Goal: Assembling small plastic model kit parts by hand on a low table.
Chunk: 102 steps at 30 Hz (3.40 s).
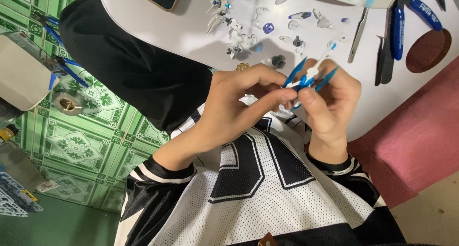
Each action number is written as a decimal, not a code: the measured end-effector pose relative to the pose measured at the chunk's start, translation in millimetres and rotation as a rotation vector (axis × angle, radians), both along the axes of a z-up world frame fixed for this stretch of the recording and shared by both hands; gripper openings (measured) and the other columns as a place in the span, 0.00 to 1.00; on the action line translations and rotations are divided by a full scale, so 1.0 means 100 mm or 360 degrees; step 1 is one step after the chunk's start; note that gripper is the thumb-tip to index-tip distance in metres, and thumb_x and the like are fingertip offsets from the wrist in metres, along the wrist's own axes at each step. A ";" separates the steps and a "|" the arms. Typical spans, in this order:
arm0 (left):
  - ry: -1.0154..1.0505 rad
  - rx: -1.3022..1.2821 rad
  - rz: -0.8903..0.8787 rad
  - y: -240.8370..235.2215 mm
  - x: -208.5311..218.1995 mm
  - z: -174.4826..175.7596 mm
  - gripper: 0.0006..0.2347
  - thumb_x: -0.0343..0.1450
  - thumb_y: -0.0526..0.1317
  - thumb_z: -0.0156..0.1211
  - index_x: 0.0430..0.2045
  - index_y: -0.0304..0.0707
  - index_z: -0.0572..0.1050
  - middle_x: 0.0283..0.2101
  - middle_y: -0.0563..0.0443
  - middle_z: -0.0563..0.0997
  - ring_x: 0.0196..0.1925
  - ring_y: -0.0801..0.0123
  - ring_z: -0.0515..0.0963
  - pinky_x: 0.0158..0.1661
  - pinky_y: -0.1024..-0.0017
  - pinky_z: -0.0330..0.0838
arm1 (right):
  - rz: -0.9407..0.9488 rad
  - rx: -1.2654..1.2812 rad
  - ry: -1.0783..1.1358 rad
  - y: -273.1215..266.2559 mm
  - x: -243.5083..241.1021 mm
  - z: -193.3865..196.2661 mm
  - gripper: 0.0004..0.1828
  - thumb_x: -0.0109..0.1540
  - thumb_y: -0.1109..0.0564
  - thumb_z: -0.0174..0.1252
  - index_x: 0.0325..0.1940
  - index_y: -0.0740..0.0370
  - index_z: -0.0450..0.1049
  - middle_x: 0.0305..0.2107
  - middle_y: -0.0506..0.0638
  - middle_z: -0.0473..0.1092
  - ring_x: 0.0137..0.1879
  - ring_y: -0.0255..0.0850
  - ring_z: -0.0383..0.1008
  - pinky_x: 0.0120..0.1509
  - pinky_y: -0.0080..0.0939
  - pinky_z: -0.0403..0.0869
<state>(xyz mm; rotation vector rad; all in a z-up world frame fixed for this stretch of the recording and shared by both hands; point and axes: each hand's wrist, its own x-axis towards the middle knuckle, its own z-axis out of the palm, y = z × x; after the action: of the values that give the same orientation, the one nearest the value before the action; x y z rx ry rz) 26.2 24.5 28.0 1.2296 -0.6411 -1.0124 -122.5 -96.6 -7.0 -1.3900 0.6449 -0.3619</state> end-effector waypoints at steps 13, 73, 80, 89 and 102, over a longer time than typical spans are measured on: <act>0.0263 -0.0014 -0.0043 0.06 -0.07 -0.06 0.04 0.72 0.33 0.52 0.31 0.29 0.72 0.26 0.50 0.76 0.26 0.74 0.76 0.33 0.82 0.75 | -0.0192 0.0593 -0.0439 0.09 0.09 -0.13 0.10 0.60 0.53 0.55 0.28 0.59 0.66 0.19 0.48 0.61 0.21 0.28 0.54 0.24 0.25 0.56; 0.0238 -0.0075 0.0366 0.16 -0.02 -0.37 0.03 0.68 0.31 0.59 0.27 0.28 0.77 0.20 0.41 0.79 0.26 0.65 0.83 0.29 0.75 0.80 | -0.0441 -0.0169 -0.0363 0.01 0.10 -0.58 0.18 0.64 0.47 0.56 0.29 0.64 0.70 0.18 0.50 0.62 0.19 0.26 0.53 0.24 0.23 0.61; 0.0315 -0.0053 0.0396 0.11 -0.08 -0.37 0.08 0.66 0.33 0.64 0.35 0.28 0.77 0.28 0.41 0.80 0.35 0.66 0.82 0.35 0.72 0.81 | -0.0512 -0.0163 -0.0429 0.06 0.05 -0.65 0.20 0.62 0.44 0.58 0.30 0.65 0.72 0.18 0.49 0.62 0.19 0.26 0.55 0.21 0.22 0.58; 0.0268 -0.0066 0.0452 0.12 -0.02 -0.46 0.04 0.67 0.33 0.63 0.29 0.29 0.78 0.27 0.42 0.81 0.32 0.69 0.82 0.33 0.73 0.82 | -0.0402 -0.0156 -0.0530 0.08 -0.03 -0.58 0.18 0.58 0.51 0.62 0.36 0.72 0.71 0.18 0.54 0.62 0.17 0.30 0.60 0.15 0.25 0.58; 0.0358 0.0000 0.0356 0.02 -0.16 -0.57 0.15 0.61 0.36 0.72 0.36 0.24 0.76 0.34 0.35 0.80 0.41 0.62 0.78 0.41 0.67 0.79 | -0.0735 0.0216 -0.0475 -0.02 -0.26 -0.72 0.12 0.60 0.56 0.58 0.34 0.71 0.69 0.18 0.62 0.69 0.11 0.39 0.66 0.12 0.28 0.65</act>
<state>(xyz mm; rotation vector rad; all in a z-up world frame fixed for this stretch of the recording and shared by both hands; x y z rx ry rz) 10.4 26.0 -29.2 1.1389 -0.3206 -0.9450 -148.9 -98.1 -79.3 -1.0218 0.7235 -0.8599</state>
